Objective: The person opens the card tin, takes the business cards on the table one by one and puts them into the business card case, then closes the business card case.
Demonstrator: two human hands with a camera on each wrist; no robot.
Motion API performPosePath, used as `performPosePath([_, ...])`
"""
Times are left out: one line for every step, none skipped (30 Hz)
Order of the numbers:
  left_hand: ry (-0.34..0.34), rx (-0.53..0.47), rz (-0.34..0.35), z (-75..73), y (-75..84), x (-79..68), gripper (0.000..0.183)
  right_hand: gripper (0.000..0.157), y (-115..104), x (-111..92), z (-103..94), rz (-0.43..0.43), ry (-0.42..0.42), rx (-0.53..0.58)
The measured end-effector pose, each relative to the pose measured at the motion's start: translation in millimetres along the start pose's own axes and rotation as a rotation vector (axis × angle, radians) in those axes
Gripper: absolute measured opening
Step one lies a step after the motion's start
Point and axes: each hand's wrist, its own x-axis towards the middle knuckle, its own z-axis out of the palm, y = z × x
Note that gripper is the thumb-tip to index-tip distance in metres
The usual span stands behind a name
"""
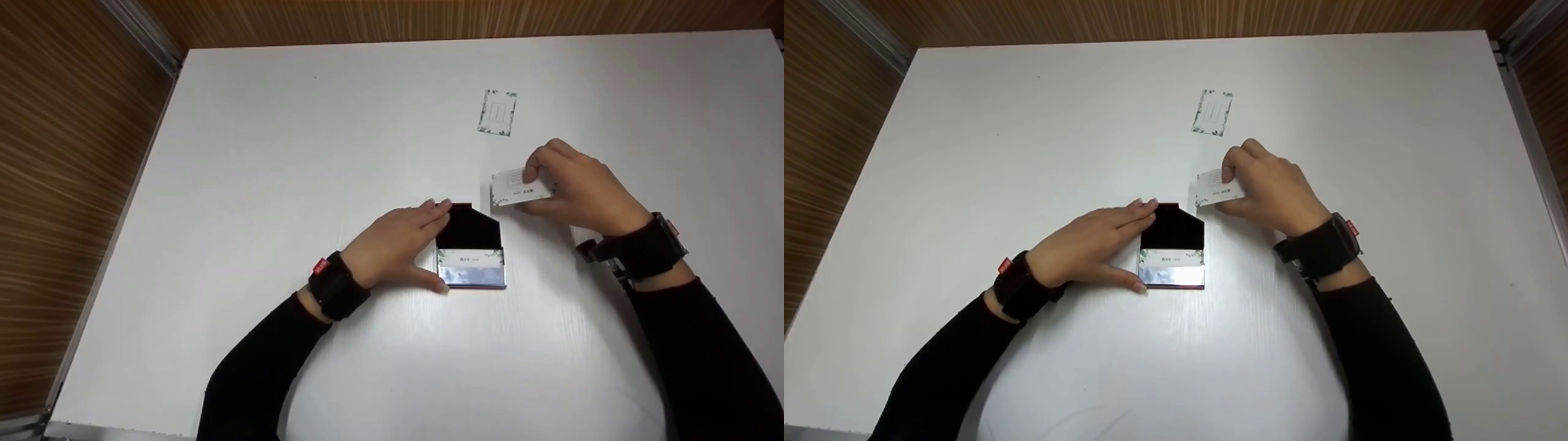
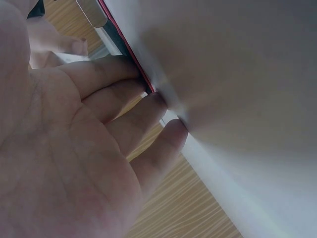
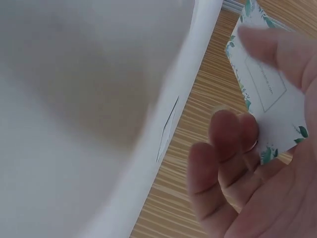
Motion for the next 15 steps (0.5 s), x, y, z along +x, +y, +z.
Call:
performPosePath([0.001, 0.000, 0.002, 0.1, 0.0, 0.0, 0.114, 0.040, -0.1, -0.2, 0.3, 0.004, 0.000, -0.002])
performPosePath([0.002, 0.001, 0.003, 0.1, 0.1, 0.0, 0.114, 0.040, -0.3, -0.5, 0.3, 0.005, 0.000, -0.005])
performPosePath([0.003, 0.003, 0.004, 0.0, 0.1, 0.1, 0.114, 0.039, -0.3, -0.7, 0.3, 0.006, 0.002, -0.005])
performPosePath([0.003, 0.003, 0.004, -0.2, 0.2, 0.1, 0.114, 0.035, -0.3, -0.8, 0.1, 0.000, 0.007, -0.005])
performPosePath([0.004, 0.006, 0.006, -0.3, 0.2, 0.2, 0.114, 0.030, 0.0, -0.8, -0.1, -0.008, 0.011, -0.006])
performPosePath([0.004, 0.009, 0.007, -0.4, 0.1, 0.4, 0.114, 0.025, 0.4, -0.6, -0.2, -0.018, 0.015, -0.008])
performPosePath([0.004, 0.010, 0.007, -0.7, 0.1, 0.6, 0.113, 0.019, 0.6, -0.5, -0.7, -0.027, 0.017, -0.009])
performPosePath([0.002, 0.011, 0.005, -1.0, 0.2, 0.7, 0.113, 0.013, 0.9, -0.3, -1.0, -0.033, 0.016, -0.006])
performPosePath([0.000, 0.008, 0.005, -1.2, 0.3, 0.7, 0.113, 0.009, 1.1, -0.1, -1.4, -0.038, 0.011, -0.001])
performPosePath([-0.003, 0.004, 0.004, -1.5, 0.4, 0.7, 0.113, 0.010, 1.4, 0.2, -1.6, -0.037, 0.005, 0.004])
performPosePath([-0.005, 0.002, 0.004, -1.6, 0.4, 0.7, 0.113, 0.013, 1.7, 0.3, -1.9, -0.029, -0.005, 0.009])
performPosePath([-0.007, -0.002, 0.004, -1.8, 0.5, 0.6, 0.113, 0.018, 1.8, 0.3, -2.3, -0.020, -0.016, 0.013])
performPosePath([-0.009, -0.005, 0.003, -1.8, 0.6, 0.5, 0.113, 0.022, 1.9, 0.4, -2.6, -0.010, -0.028, 0.019])
performPosePath([-0.010, -0.006, 0.004, -1.7, 0.7, 0.3, 0.113, 0.026, 2.1, 0.4, -2.9, -0.005, -0.039, 0.022])
performPosePath([-0.011, -0.006, 0.004, -1.6, 0.6, 0.1, 0.112, 0.029, 2.1, 0.4, -3.3, 0.000, -0.049, 0.025])
